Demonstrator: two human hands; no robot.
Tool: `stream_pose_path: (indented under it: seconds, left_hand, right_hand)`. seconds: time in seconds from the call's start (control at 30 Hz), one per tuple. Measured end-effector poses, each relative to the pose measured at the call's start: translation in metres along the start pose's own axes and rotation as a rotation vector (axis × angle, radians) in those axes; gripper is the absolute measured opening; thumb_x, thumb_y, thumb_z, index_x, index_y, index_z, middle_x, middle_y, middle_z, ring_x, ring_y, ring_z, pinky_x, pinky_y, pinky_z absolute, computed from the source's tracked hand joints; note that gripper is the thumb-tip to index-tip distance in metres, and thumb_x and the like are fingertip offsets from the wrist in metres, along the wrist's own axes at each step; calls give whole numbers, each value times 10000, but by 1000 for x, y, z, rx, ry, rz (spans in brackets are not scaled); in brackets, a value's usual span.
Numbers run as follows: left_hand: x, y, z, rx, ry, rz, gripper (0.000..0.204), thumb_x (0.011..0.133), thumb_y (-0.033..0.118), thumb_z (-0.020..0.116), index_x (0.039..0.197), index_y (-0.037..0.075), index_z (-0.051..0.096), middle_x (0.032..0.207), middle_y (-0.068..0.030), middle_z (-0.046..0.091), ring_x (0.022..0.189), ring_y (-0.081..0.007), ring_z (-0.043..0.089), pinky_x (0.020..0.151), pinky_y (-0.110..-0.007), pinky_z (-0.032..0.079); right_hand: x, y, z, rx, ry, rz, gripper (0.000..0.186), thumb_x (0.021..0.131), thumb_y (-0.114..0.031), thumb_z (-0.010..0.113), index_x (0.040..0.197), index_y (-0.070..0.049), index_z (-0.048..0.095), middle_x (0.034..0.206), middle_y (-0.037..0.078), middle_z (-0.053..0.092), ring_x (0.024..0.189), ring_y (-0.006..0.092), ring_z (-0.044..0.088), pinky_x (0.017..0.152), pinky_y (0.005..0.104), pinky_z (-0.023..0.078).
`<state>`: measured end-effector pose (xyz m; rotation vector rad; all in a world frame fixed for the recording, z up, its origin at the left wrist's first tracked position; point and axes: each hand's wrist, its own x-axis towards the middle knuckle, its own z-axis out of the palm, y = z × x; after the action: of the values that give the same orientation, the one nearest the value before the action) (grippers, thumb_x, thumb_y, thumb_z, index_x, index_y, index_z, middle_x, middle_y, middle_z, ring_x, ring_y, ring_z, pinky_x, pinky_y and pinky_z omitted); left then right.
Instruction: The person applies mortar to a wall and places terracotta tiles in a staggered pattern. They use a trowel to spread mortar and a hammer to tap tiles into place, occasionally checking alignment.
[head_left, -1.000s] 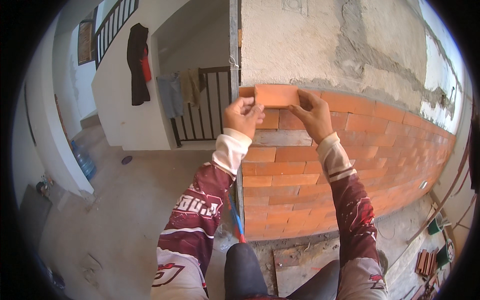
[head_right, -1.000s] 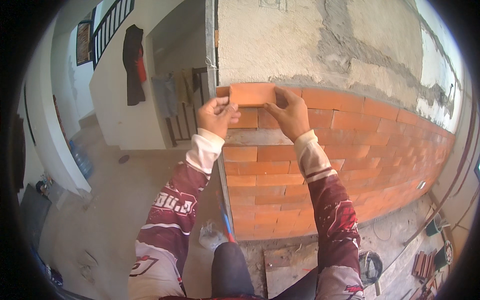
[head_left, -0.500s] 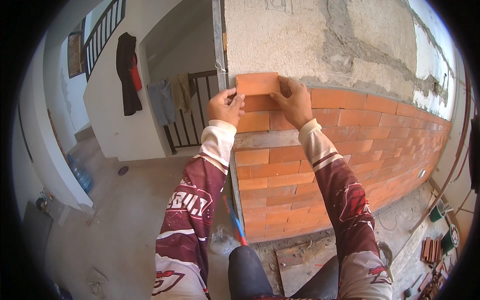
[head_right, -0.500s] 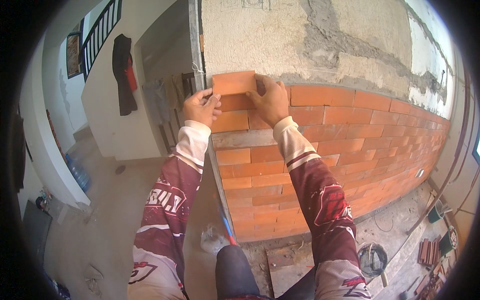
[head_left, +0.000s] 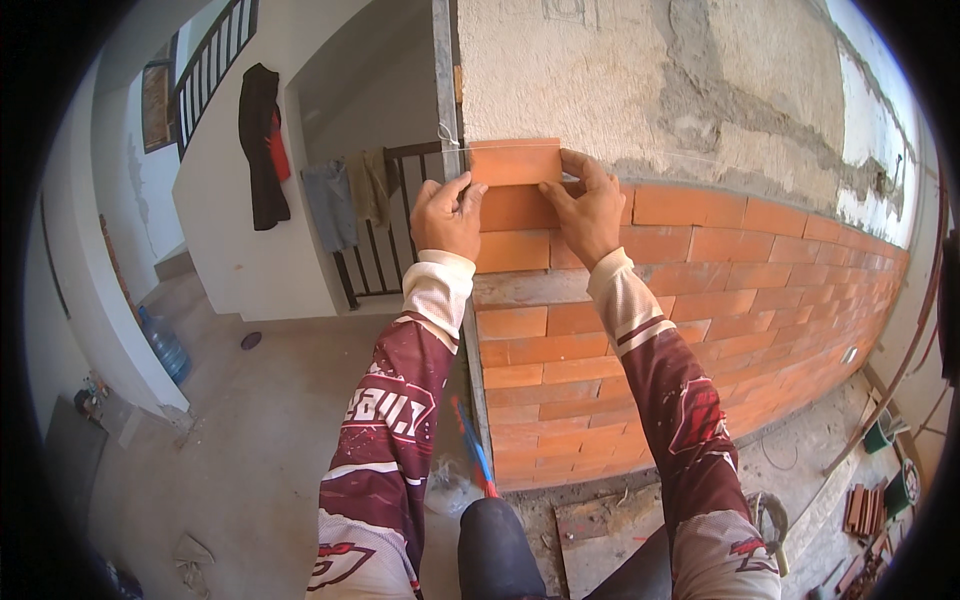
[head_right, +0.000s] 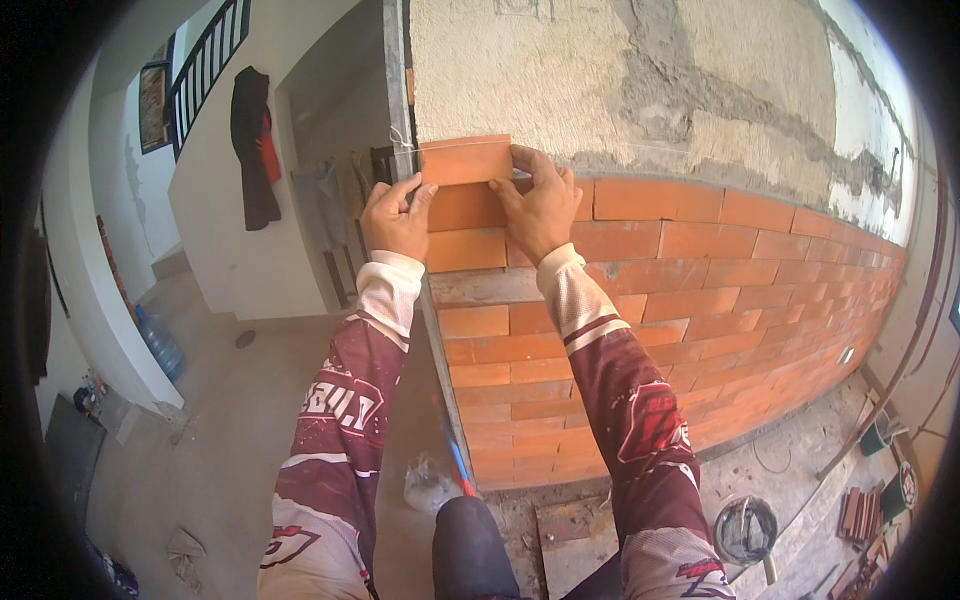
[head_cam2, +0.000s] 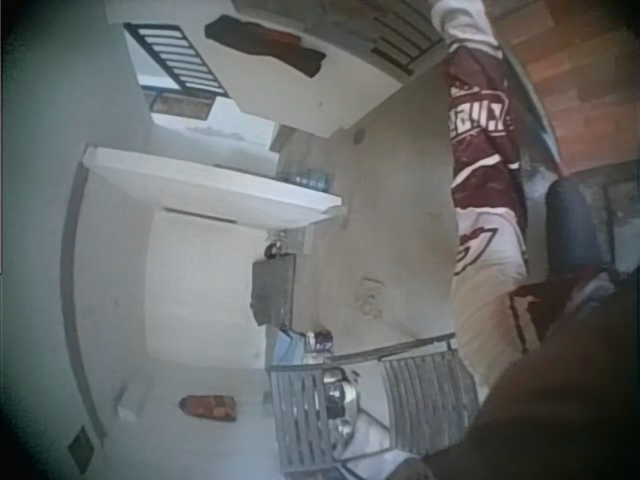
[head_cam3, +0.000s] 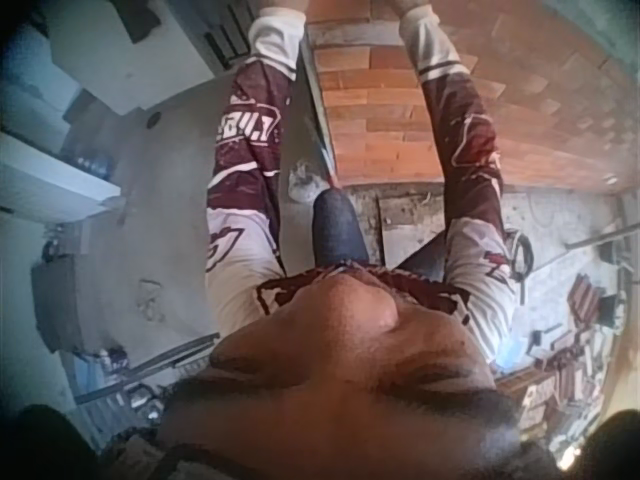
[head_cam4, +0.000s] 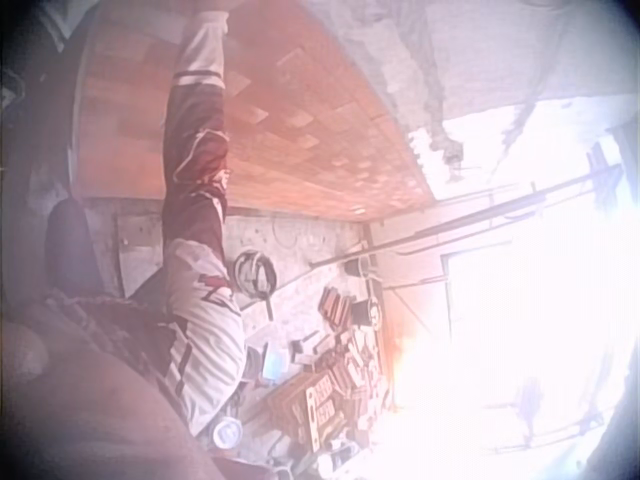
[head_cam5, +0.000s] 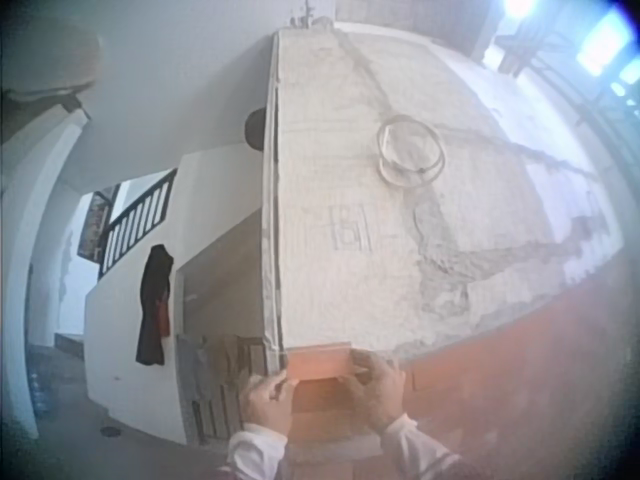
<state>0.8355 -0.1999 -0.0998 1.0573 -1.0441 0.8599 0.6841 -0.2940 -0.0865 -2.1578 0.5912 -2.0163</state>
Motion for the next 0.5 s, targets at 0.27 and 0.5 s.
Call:
stream_pose_path:
  seconds: [0.27, 0.5]
  left_hand:
    - [1, -8, 4, -24, 16, 1, 202, 729, 66, 767, 924, 57, 717, 664, -49, 476, 555, -173, 459, 527, -320, 398]
    - [-1, -15, 4, -129, 34, -71, 121, 759, 83, 746, 867, 54, 699, 718, -10, 528, 607, -100, 501, 576, -246, 434]
  right_hand:
    - [2, -6, 1, -84, -4, 36, 372, 763, -252, 715, 1121, -192, 635, 1003, -16, 678, 958, 227, 511, 895, 397, 308]
    - [-1, -4, 4, -104, 15, 18, 331, 784, -247, 693, 1107, -188, 648, 977, -18, 691, 932, 232, 518, 883, 410, 318]
